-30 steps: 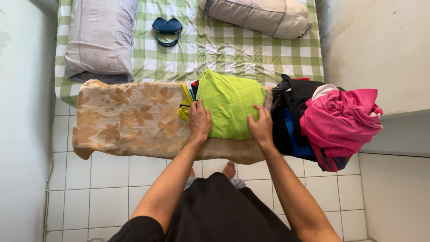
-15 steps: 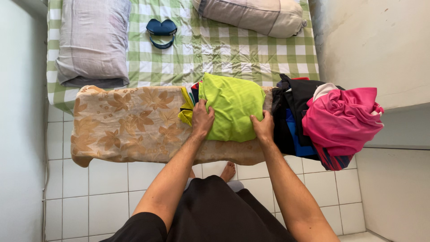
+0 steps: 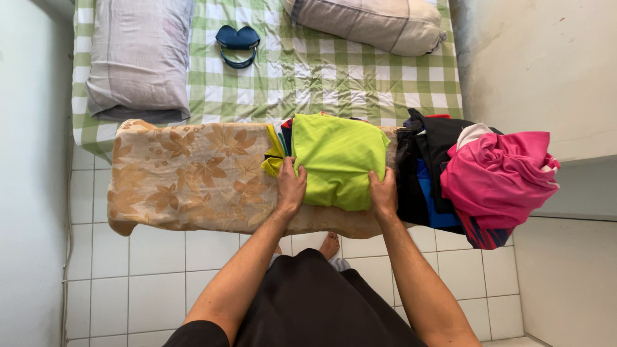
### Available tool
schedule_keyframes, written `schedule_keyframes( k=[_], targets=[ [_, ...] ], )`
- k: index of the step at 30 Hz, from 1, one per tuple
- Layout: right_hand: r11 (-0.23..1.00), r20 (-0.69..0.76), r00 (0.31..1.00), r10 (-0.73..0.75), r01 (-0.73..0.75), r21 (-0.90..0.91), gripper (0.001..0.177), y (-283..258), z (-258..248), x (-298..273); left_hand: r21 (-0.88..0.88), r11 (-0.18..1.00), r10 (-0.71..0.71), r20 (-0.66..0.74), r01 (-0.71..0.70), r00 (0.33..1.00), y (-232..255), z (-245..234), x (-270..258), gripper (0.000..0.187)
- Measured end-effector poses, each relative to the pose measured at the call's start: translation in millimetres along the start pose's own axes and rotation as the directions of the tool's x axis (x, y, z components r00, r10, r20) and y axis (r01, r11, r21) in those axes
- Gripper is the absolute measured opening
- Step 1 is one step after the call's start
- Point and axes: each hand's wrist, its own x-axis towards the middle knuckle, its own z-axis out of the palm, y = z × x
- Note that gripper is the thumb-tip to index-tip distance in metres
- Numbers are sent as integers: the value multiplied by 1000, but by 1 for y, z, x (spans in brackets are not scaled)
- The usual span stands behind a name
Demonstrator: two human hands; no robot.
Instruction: The person picks up a pile of clothes from a wardrobe shelf and places them on a board. The person then folds each clothing item individually and stacks them on the board.
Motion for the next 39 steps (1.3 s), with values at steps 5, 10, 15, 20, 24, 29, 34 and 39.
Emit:
schedule_keyframes(
  k=[5,10,15,20,24,29,34,39],
  targets=[
    [991,-2,992,122,-122,-61,41,-5,-2,-8,23,997,-69,65,68,995,5,-3,-13,36],
    [958,-92,990,106,-127,-258,44,-14,0,-23,191,979,-89,80,72,993,10,-18,-12,35],
    [985,-117,993,12,-32,-172,52,17,13,-16,125,992,-32,39,26,999,20,-25,-10,43],
    [994,-112,994,-19,6,-113,62,21,11,-11,131,958,-275,162,256,948,15,-14,-5,55],
    [955,75,964,257,-265,136,53,-3,0,-15,-57,989,-133,24,134,991,-13,8,8,56],
    [891,111,959,259,-282,355,56,-8,-5,-19,-47,927,-361,162,372,919,-20,-5,17,53],
    [826,145,874,463,-485,288,74,7,0,-19,-199,889,-341,315,413,886,-11,-31,18,49],
    [657,312,747,587,-665,356,82,-3,0,-48,-425,504,-337,705,752,624,16,-65,13,54]
  ],
)
